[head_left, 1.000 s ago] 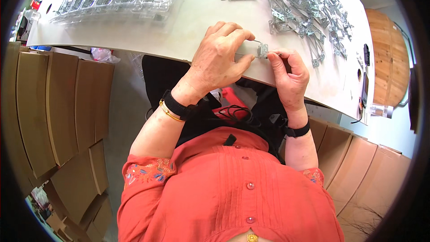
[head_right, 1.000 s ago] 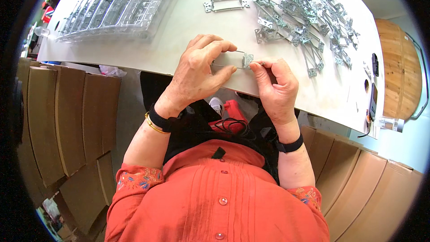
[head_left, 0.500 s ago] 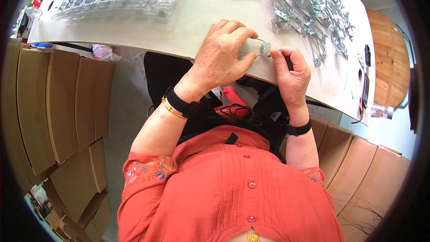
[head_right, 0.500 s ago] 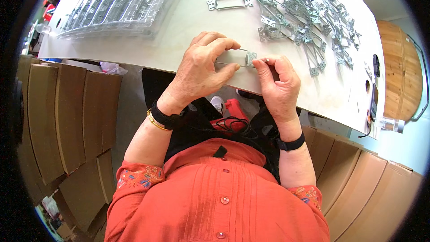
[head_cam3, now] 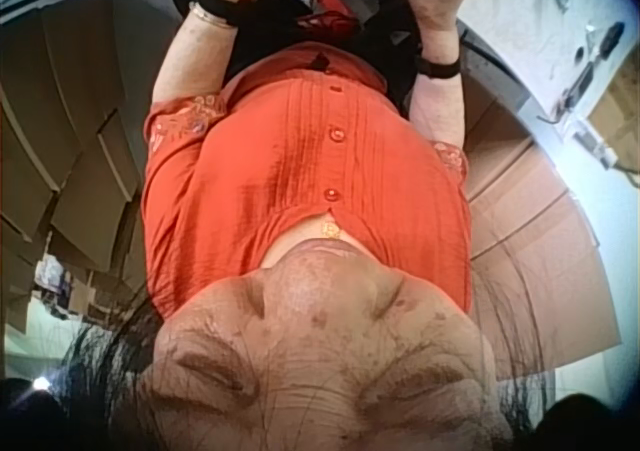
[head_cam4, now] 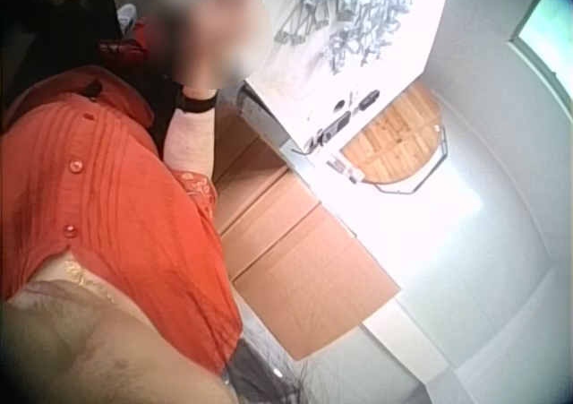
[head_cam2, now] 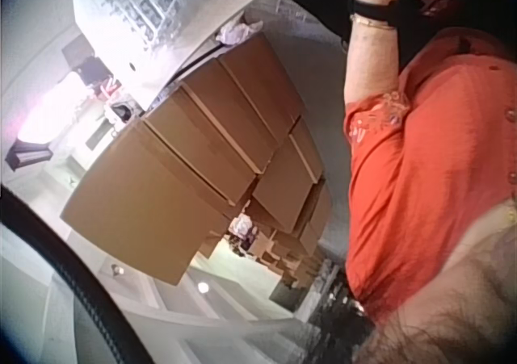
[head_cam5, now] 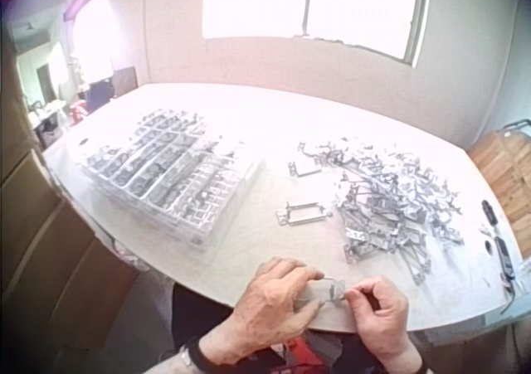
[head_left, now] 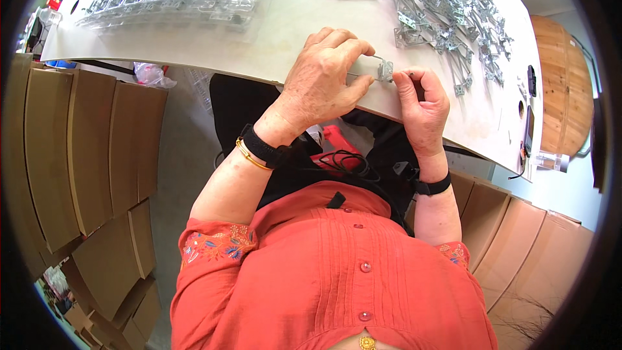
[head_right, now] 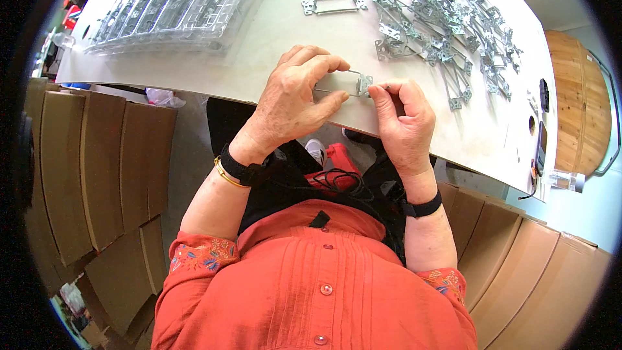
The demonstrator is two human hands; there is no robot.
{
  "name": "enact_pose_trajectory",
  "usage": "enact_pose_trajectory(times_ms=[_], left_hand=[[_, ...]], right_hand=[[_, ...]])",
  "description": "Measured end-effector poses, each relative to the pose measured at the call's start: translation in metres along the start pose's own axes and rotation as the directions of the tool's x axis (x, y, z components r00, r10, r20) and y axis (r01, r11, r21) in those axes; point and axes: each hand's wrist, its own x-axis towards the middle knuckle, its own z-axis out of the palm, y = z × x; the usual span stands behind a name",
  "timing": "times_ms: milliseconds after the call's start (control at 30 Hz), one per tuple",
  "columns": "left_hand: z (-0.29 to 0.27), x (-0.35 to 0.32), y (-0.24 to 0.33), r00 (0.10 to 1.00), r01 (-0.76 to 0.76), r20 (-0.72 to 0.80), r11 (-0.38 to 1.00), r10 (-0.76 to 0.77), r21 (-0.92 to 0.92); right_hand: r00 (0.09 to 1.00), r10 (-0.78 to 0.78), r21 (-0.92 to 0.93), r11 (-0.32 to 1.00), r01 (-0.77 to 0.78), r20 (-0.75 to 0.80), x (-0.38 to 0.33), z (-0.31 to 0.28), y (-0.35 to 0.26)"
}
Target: The person assembles small metal brackets by hand at a white table. They pick up a metal frame and a small metal piece, fit them together, and place the assembled unit into a clear plastic organizer tray. The person repeats this process for multiple units throughout the clip.
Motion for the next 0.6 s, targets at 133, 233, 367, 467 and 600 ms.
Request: enact_pose_trajectory(times_ms=[133, 233, 367, 467, 600], left_hand=[[-0.0005, 0.0002, 0.0001, 1.000, -0.003, 0.005, 1.000, 0.003, 0.002], [-0.0004, 0.0001, 0.0002, 1.000, 0.001, 0.008, 1.000, -0.001, 0.003], [0.0005, -0.0004, -0.0002, 1.000, 0.001, 0.002, 1.000, -0.001, 0.003], [-0.0003, 0.0000, 0.0006, 1.000, 0.012, 0.015, 1.000, -0.012, 0.002], [0.0004, -0.0005, -0.0003, 1.000, 0.001, 0.006, 1.000, -0.001, 0.006]], right_hand=[[1.000, 0.012, 0.012, 1.000, -0.012, -0.002, -0.0006, 0.0004, -0.0002], [1.000, 0.006, 0.029, 1.000, -0.006, -0.002, -0.0005, 0.0004, 0.0016], [1.000, 0.003, 0.020, 1.000, -0.003, -0.004, -0.0007, 0.0004, 0.0023], [1.000, 0.001, 0.023, 1.000, -0.001, -0.005, -0.0004, 0.0002, 0.0031], [1.000, 0.017, 0.027, 0.999, -0.018, 0.008, -0.0004, 0.0002, 0.0002]])
